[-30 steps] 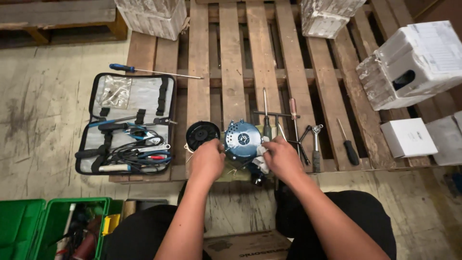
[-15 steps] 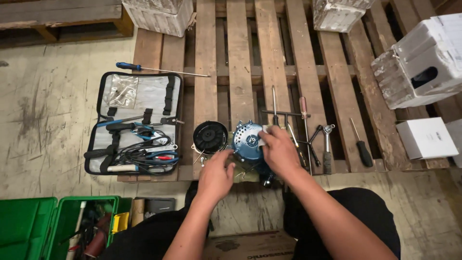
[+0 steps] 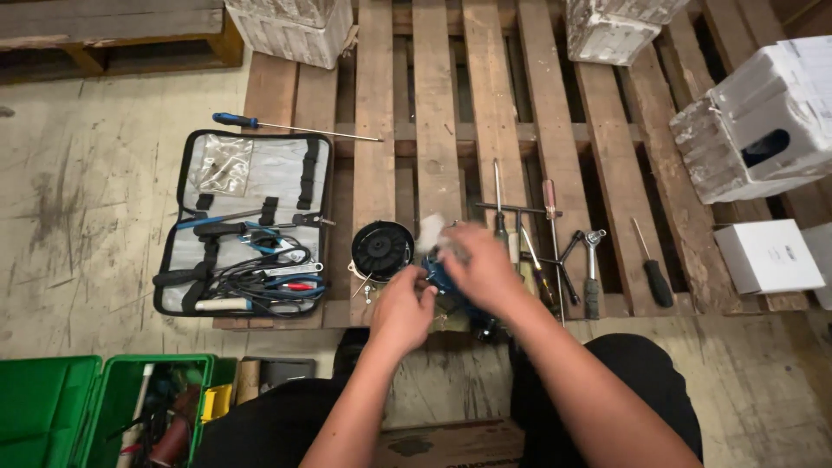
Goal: The person is cleaning a blue motor or pump component using a white cloth, rotating it to inspect and wipe all sides, then picks up a black plastic shroud.
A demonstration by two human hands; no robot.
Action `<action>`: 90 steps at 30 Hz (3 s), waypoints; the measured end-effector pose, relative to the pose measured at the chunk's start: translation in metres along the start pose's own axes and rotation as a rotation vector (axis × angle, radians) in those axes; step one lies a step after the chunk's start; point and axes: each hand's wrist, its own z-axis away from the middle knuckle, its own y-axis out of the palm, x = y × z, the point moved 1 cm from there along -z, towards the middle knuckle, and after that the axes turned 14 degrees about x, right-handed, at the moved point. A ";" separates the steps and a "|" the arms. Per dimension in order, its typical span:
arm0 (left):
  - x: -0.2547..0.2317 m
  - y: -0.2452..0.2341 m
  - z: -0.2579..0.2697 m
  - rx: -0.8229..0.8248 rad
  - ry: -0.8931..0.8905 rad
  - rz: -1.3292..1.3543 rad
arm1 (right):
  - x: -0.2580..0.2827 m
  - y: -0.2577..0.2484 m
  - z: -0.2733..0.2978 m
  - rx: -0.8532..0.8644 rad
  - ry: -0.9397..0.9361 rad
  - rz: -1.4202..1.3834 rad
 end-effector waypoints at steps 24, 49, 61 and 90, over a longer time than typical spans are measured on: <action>0.000 0.005 -0.002 -0.012 -0.028 0.037 | -0.013 0.012 0.000 0.149 0.119 0.318; -0.007 0.000 -0.002 -0.037 -0.066 0.039 | 0.028 -0.049 -0.001 0.351 0.170 -0.009; -0.018 0.000 -0.013 -0.119 -0.143 0.114 | -0.037 -0.043 0.029 -0.095 0.481 -0.079; -0.025 0.010 -0.015 -0.261 0.107 -0.240 | -0.015 -0.041 0.021 0.442 0.297 0.180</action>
